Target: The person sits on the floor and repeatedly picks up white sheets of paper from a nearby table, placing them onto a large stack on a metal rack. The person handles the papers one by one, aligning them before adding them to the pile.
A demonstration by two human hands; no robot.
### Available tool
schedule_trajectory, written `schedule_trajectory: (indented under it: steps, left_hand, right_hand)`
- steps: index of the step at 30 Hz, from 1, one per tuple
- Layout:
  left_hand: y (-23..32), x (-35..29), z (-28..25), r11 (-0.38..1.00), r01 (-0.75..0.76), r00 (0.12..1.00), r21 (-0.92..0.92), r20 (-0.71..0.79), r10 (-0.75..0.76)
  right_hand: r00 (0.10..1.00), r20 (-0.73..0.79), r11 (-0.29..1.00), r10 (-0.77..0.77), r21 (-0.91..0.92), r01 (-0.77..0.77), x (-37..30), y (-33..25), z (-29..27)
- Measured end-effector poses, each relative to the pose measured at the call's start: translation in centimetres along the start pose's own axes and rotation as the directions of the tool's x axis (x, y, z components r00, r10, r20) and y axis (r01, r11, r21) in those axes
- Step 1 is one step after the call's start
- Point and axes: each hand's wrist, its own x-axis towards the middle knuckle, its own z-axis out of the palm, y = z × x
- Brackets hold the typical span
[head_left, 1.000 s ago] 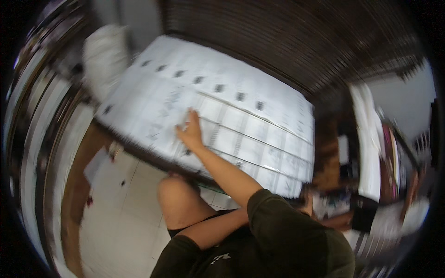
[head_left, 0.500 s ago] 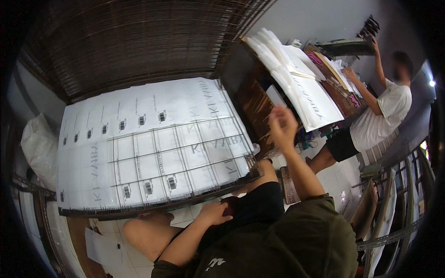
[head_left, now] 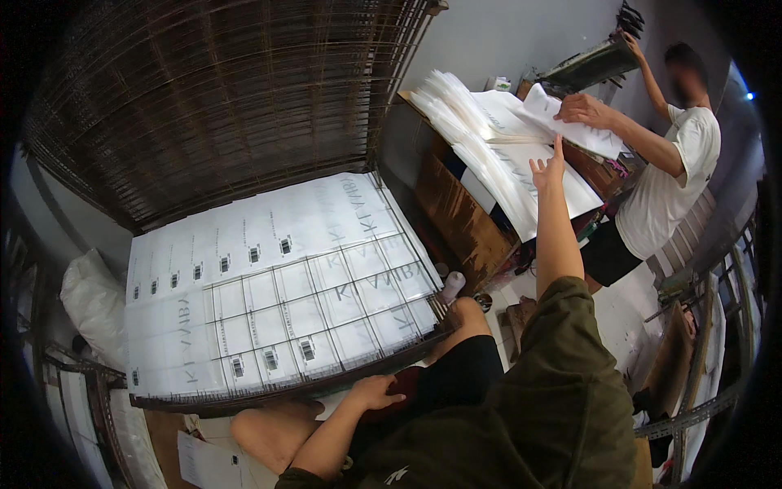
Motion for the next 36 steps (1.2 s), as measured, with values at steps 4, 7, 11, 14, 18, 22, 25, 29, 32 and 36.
schedule_trajectory:
  steps: [4,7,11,14,18,22,25,29,32,36]
  left_hand:
    - [-0.5,0.1,-0.3,1.0,-0.002,1.0,0.013,-0.03,0.002]
    - [-0.8,-0.8,-0.4,1.0,0.025,0.998,0.002,-0.061,-0.024]
    - [-1.1,-0.4,0.9,0.999,0.043,0.997,-0.024,-0.07,-0.045]
    - [-0.2,0.1,0.9,0.998,0.057,0.998,-0.018,0.006,-0.057]
    - [0.1,-0.6,0.7,0.996,0.082,0.997,-0.041,0.01,-0.081]
    - [0.1,-1.0,-0.6,0.994,0.089,0.995,-0.067,0.043,-0.087]
    - [-0.4,0.2,0.0,0.991,0.13,0.988,-0.033,0.083,-0.127]
    - [-0.9,-0.2,0.9,0.994,0.087,0.996,0.067,-0.002,-0.087]
    - [-0.7,-0.5,1.2,0.988,0.005,0.999,0.157,-0.048,0.003]
    - [-0.5,-0.6,1.0,0.997,0.008,1.0,0.081,-0.021,-0.007]
  right_hand:
    - [0.985,-0.148,0.993,-0.086,0.063,0.096,2.9,3.4,1.1]
    - [0.941,-0.24,0.97,-0.239,-0.1,0.221,4.3,5.6,3.4]
    - [0.809,0.243,0.767,-0.535,-0.26,0.586,5.5,3.2,5.9]
    - [0.702,0.475,0.734,-0.53,-0.157,0.661,-3.6,-1.0,10.8]
    - [0.534,0.72,0.783,-0.444,0.021,0.622,-17.4,-1.7,19.3]
    - [0.305,0.951,0.798,-0.053,-0.143,0.586,-25.3,-2.5,25.1]
    - [0.057,0.987,0.813,0.152,-0.158,0.56,-32.4,0.1,26.9]
    - [-0.302,0.854,0.828,0.423,-0.229,0.512,-43.6,2.0,27.9]
    - [-0.491,0.773,0.89,0.401,-0.203,0.408,-48.6,1.8,27.4]
    - [-0.588,0.743,0.928,0.319,-0.117,0.355,-51.9,2.4,28.3]
